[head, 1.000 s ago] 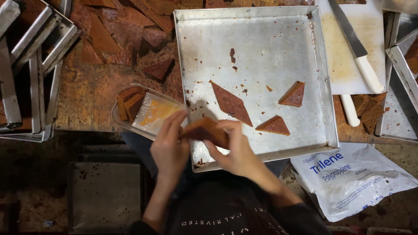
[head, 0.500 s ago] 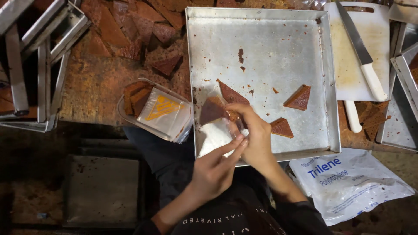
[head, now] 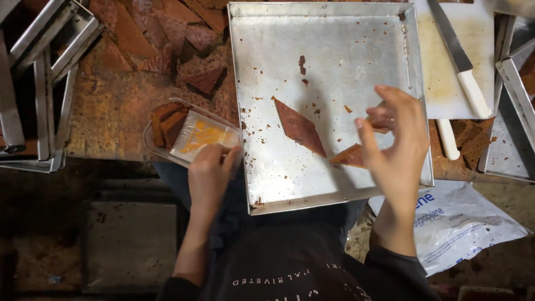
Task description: Packing pieces of cake from a baking tray into a plastic container
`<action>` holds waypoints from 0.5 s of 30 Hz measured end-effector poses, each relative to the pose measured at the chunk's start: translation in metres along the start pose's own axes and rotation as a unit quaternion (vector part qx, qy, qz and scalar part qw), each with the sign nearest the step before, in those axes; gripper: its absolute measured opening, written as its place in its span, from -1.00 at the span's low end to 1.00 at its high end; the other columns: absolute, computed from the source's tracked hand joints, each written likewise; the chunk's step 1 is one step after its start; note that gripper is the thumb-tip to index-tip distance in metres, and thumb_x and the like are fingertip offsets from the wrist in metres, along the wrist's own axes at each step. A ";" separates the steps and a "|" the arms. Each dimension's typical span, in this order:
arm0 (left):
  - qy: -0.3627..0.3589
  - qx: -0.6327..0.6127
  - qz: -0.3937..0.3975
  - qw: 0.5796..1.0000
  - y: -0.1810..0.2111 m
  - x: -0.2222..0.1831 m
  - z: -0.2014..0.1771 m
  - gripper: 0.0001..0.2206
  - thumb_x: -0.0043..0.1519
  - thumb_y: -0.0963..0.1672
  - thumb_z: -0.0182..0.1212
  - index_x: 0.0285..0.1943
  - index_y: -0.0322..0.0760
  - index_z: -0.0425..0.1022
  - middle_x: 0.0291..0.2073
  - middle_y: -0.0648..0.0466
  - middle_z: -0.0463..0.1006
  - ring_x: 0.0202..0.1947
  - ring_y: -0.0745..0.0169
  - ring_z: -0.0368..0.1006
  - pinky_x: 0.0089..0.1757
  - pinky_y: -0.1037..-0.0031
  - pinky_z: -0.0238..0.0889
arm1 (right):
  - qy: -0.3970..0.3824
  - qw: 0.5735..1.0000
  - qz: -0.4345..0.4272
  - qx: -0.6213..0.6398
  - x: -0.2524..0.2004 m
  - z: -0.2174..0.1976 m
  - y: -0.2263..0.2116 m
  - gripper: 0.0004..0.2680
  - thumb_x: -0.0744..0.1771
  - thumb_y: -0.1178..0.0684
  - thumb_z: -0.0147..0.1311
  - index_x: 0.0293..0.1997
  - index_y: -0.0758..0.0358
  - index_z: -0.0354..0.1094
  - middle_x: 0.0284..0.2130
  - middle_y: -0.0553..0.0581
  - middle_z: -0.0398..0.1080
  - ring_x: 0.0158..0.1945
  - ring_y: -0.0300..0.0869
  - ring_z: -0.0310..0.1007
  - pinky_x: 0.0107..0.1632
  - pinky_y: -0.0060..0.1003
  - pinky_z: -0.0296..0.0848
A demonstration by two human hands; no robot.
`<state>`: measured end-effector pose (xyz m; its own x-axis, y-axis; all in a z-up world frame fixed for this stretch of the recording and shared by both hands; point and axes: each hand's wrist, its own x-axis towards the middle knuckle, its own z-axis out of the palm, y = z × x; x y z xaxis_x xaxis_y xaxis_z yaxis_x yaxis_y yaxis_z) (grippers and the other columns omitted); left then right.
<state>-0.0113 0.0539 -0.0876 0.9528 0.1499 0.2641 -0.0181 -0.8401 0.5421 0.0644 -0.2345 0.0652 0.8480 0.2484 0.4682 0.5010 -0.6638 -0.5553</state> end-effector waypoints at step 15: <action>0.145 -0.011 -0.078 0.986 0.002 0.002 -0.005 -0.78 0.08 -0.30 0.29 -0.37 -0.17 0.33 -0.11 0.20 0.54 -0.20 0.07 0.58 -0.21 0.43 0.44 | 0.037 0.929 0.246 -0.276 -0.081 0.045 0.218 -0.78 0.19 0.11 0.47 -0.25 0.38 0.52 -0.41 0.24 0.40 -0.40 0.14 0.48 -0.38 -0.12 0.51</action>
<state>-0.0113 0.0551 -0.0815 0.8184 0.4211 0.3911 0.1115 -0.7839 0.6108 0.1122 -0.3672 -0.1250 0.9266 -0.2160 0.3078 -0.1258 -0.9495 -0.2876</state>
